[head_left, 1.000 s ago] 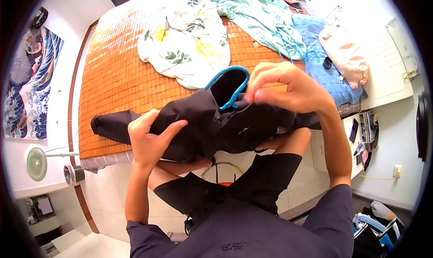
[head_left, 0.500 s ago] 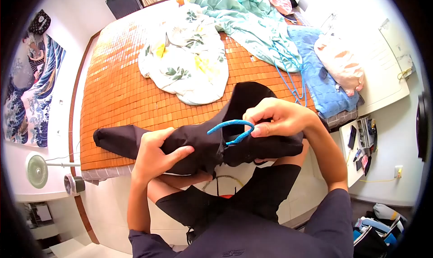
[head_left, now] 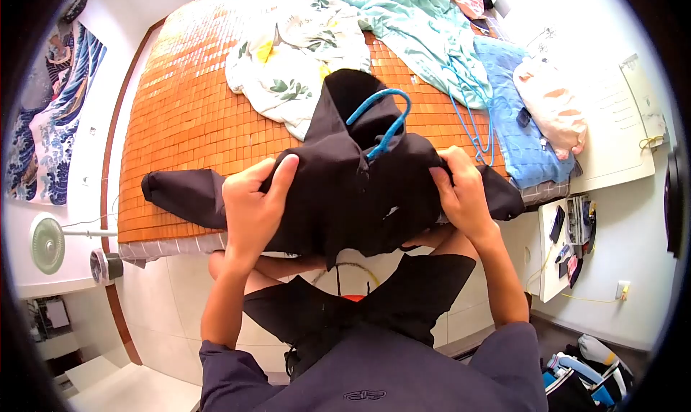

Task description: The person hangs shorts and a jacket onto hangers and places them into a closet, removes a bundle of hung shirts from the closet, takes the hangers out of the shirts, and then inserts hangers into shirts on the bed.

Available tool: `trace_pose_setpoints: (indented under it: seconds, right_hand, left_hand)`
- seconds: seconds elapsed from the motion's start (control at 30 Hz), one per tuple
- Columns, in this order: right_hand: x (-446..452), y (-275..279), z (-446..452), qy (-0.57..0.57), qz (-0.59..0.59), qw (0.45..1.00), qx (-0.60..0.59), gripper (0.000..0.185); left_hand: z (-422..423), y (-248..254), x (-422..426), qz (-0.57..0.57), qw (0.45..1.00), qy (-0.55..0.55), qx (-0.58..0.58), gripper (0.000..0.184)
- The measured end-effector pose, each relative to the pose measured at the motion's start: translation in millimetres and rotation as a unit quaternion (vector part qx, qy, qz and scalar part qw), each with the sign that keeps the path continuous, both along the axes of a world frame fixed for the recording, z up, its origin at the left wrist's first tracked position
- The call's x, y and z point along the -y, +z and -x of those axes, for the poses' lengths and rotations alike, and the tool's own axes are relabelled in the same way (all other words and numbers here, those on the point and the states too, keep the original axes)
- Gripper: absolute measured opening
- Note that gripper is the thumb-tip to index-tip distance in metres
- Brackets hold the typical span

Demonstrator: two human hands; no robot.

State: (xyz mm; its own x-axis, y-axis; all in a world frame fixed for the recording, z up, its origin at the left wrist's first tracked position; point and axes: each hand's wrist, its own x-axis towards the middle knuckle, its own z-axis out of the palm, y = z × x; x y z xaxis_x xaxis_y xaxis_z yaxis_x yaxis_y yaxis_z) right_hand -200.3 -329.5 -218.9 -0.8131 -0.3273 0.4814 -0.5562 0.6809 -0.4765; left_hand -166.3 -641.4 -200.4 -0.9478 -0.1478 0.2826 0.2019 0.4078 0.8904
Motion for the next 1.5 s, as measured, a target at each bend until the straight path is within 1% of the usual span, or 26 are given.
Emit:
trace_pose_setpoints:
  seconds: [0.07, 0.1, 0.13, 0.2, 0.23, 0.27, 0.33, 0.37, 0.4, 0.47, 0.5, 0.53, 0.67, 0.8, 0.83, 0.93, 1.07, 1.1, 1.13, 1.2, 1.27, 1.3, 1.37, 1.4, 1.47, 1.5]
  right_hand:
    - [-2.5, 2.6, -15.9, 0.011, 0.134, 0.982, 0.13, 0.011]
    - [-7.2, 9.9, -23.1, 0.034, 0.148, 0.982, 0.109, 0.011]
    - [-13.2, 12.8, -26.2, 0.048, 0.174, 0.979, 0.096, 0.012]
    - [-16.4, 18.0, -21.1, 0.004, 0.185, 0.976, 0.114, 0.013]
    - [-17.0, 14.5, -14.1, -0.031, 0.235, 0.955, 0.18, 0.014]
    - [-19.3, 16.0, -13.8, -0.034, 0.234, 0.955, 0.181, 0.014]
    - [-23.6, 22.9, -6.8, 0.062, 0.116, 0.991, -0.023, 0.013]
    - [-24.4, 22.4, -3.8, 0.046, 0.151, 0.985, 0.069, 0.015]
    - [-22.0, 12.9, 8.4, 0.041, 0.155, 0.984, 0.081, 0.015]
    - [-15.6, -7.1, 40.0, -0.054, 0.203, 0.972, 0.104, 0.018]
    - [-20.7, -4.9, 46.1, -0.008, 0.139, 0.988, 0.065, 0.016]
    - [-25.6, -9.4, 53.2, 0.026, 0.127, 0.991, 0.034, 0.016]
    - [-32.5, -19.1, 75.7, 0.045, 0.181, 0.966, 0.178, 0.019]
    - [-39.1, -8.2, 78.2, 0.079, 0.261, 0.875, 0.4, 0.029]
    - [-38.0, -0.3, 77.9, 0.088, 0.265, 0.855, 0.436, 0.034]
    - [-36.3, 29.2, 74.1, 0.079, 0.254, 0.807, 0.527, 0.023]
    - [-46.6, 63.0, 63.1, 0.091, 0.231, 0.755, 0.606, 0.017]
    - [-49.0, 69.1, 58.9, 0.102, 0.236, 0.74, 0.621, 0.016]
    - [-51.7, 75.1, 54.9, 0.114, 0.242, 0.727, 0.633, 0.017]
    - [-55.4, 88.8, 48.4, 0.09, 0.157, 0.734, 0.655, 0.029]
    - [-63.9, 97.6, 38.4, 0.099, 0.125, 0.745, 0.648, 0.031]
    - [-71.2, 105.5, 34.1, 0.09, 0.131, 0.746, 0.647, 0.031]
    - [-87.2, 117.9, 26.7, 0.11, 0.189, 0.692, 0.688, 0.033]
    - [-95.1, 123.6, 19.2, 0.104, 0.196, 0.693, 0.686, 0.033]
    - [-112.1, 134.3, 1.4, 0.117, 0.326, 0.681, 0.645, 0.037]
    - [-120.7, 139.9, -8.1, 0.108, 0.339, 0.685, 0.636, 0.037]
  left_hand:
    - [-1.0, -4.5, 3.4, 0.138, 0.986, 0.041, -0.079, 0.03]
    - [-7.3, 1.6, 9.0, 0.214, 0.965, 0.03, -0.148, 0.028]
    - [-10.0, 0.9, 13.8, 0.22, 0.942, -0.001, -0.255, 0.021]
    - [-15.9, 8.9, 18.2, 0.313, 0.885, -0.007, -0.345, 0.019]
    - [-13.5, 2.9, 19.1, 0.328, 0.887, -0.001, -0.325, 0.026]
    - [-4.3, -2.7, 17.3, 0.327, 0.903, 0.01, -0.278, 0.032]
    - [3.5, 7.2, 9.9, 0.315, 0.94, 0.01, -0.134, 0.038]
    - [14.2, 8.3, 12.3, 0.326, 0.933, -0.014, -0.153, 0.042]
    - [21.4, 9.5, 10.4, 0.329, 0.933, -0.022, -0.142, 0.042]
    - [43.6, 9.1, 7.3, 0.372, 0.92, -0.098, -0.076, 0.048]
    - [64.1, -6.2, -2.2, 0.321, 0.933, -0.081, -0.141, 0.054]
    - [76.2, -12.4, -4.4, 0.316, 0.933, -0.101, -0.139, 0.056]
    - [105.8, -34.6, -13.4, 0.272, 0.948, -0.132, -0.096, 0.064]
    - [120.5, -18.2, -18.7, 0.252, 0.954, -0.162, -0.019, 0.069]
    - [118.6, -15.1, -19.2, 0.245, 0.955, -0.159, 0.041, 0.068]
    - [112.3, -3.9, -25.7, 0.178, 0.969, -0.125, 0.121, 0.066]
    - [91.4, 30.6, -24.4, 0.2, 0.954, -0.163, 0.152, 0.049]
    - [87.2, 44.5, -28.8, 0.197, 0.951, -0.169, 0.165, 0.039]
    - [82.1, 55.4, -34.9, 0.199, 0.95, -0.172, 0.166, 0.039]
    - [75.9, 72.9, -49.8, 0.15, 0.95, -0.185, 0.2, 0.035]
    - [74.8, 86.2, -64.8, 0.169, 0.94, -0.235, 0.178, 0.033]
    - [73.7, 93.1, -68.8, 0.172, 0.936, -0.254, 0.171, 0.033]
    - [75.0, 106.7, -73.6, 0.176, 0.93, -0.282, 0.16, 0.034]
    - [76.9, 116.7, -74.7, 0.184, 0.929, -0.289, 0.141, 0.035]
    - [80.5, 136.5, -75.7, 0.198, 0.925, -0.304, 0.119, 0.038]
    - [83.2, 145.3, -75.9, 0.217, 0.909, -0.339, 0.103, 0.041]
